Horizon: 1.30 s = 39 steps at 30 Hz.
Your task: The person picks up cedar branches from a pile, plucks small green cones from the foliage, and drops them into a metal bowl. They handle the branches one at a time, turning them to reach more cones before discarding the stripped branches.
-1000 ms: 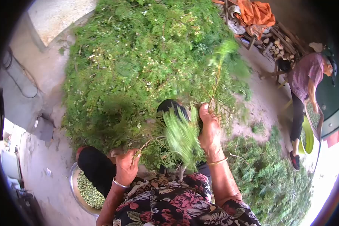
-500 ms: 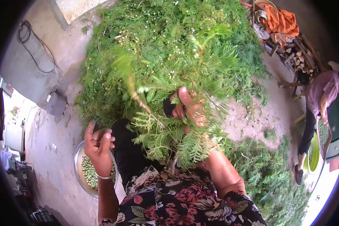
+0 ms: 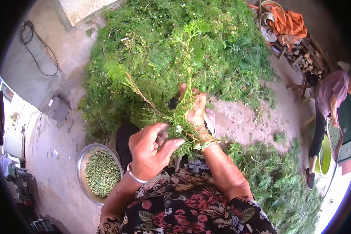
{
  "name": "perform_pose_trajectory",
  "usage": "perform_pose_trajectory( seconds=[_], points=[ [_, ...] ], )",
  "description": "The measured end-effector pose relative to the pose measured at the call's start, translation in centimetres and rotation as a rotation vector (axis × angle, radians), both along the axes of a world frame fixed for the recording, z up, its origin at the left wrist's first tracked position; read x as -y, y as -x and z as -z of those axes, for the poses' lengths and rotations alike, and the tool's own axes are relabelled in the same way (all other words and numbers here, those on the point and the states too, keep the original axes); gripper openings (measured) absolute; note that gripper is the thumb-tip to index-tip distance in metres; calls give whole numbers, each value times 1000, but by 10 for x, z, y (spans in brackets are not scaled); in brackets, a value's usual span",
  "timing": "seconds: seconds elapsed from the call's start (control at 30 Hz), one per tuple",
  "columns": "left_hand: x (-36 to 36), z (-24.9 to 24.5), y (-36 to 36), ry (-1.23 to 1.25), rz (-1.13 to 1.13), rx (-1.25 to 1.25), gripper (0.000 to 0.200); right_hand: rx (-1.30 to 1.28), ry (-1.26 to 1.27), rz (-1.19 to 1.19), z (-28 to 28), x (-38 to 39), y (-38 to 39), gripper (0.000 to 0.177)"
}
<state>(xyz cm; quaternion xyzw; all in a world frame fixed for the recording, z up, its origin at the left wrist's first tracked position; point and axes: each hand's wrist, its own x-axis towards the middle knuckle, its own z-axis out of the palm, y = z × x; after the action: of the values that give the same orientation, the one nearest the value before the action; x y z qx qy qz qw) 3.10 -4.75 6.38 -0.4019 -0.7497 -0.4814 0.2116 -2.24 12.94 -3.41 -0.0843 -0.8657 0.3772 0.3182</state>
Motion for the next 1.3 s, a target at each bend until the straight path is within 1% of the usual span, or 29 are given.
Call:
perform_pose_trajectory(
  seconds=[0.1,0.13,0.17,0.23,0.27,0.3,0.37,0.4,0.43,0.47,0.5,0.57,0.6,0.63,0.67,0.7,0.77,0.8,0.83,0.9,0.93,0.97,1.0,1.03,1.07,1.1,1.13,1.27,1.3],
  points=[
    [-4,2,5,-7,9,-18,37,-185,770,-194,-17,8,0,29],
    [-4,1,4,-4,18,16,26,-252,1012,-254,-23,13,1,27],
    [-5,2,6,-7,20,16,26,-224,996,-247,-27,13,0,25],
    [-9,2,10,-144,40,40,14,-168,963,-234,-35,14,-1,21],
    [-3,-2,8,-119,79,85,9,-248,1003,-228,-33,18,6,16],
    [6,-8,8,-51,54,61,8,-384,1193,-354,-23,15,7,13],
    [17,-14,2,-192,58,196,5,-653,1591,-625,-4,7,8,10],
    [24,-18,-2,-264,104,314,5,-543,1464,-454,-13,3,3,9],
    [29,-24,-3,-340,144,432,4,-517,1663,-578,-9,-10,6,9],
    [33,-31,-1,-372,294,669,3,-483,1885,-682,-4,-23,8,9],
    [28,-26,1,-369,299,686,3,-434,2106,-754,-5,-34,9,10],
    [18,-8,6,-436,456,1097,4,-410,2022,-597,0,-37,15,6],
    [17,2,6,-412,543,1256,5,-397,1980,-518,0,-34,16,5],
    [13,7,5,-365,539,1433,7,-380,1938,-438,0,-31,17,4],
    [9,11,6,-258,497,1491,8,-359,1894,-362,-2,-27,19,4],
    [6,16,6,-154,455,1544,9,-377,1991,-345,-2,-26,21,4],
    [-4,22,4,-147,454,1535,14,-421,2185,-296,-3,-23,25,3],
    [-9,24,2,-173,404,1453,16,-278,1360,-85,2,-20,29,2],
    [-14,26,0,-199,352,1368,17,-196,1080,-2,4,-19,32,1],
    [-21,34,0,-220,330,1331,17,-17,509,261,4,-14,37,3],
    [-25,42,1,-200,288,1146,17,-117,441,257,6,-11,37,13],
    [-28,48,2,-179,247,958,17,-179,544,182,10,-11,37,20],
    [-30,48,4,-149,205,924,20,-239,648,109,14,-11,38,28],
    [-31,48,7,-151,201,923,20,-238,649,104,23,-11,41,28],
    [-32,48,10,-137,187,957,23,-187,481,191,31,-12,45,18],
    [-33,49,12,-122,174,990,26,-136,312,276,35,-12,47,17],
    [-37,49,12,-181,167,975,31,93,421,186,7,-6,38,16],
    [-40,51,13,-176,102,986,30,171,292,236,-19,11,33,16],
    [-40,50,12,-278,131,1103,27,171,290,230,-11,9,36,16]
  ],
)
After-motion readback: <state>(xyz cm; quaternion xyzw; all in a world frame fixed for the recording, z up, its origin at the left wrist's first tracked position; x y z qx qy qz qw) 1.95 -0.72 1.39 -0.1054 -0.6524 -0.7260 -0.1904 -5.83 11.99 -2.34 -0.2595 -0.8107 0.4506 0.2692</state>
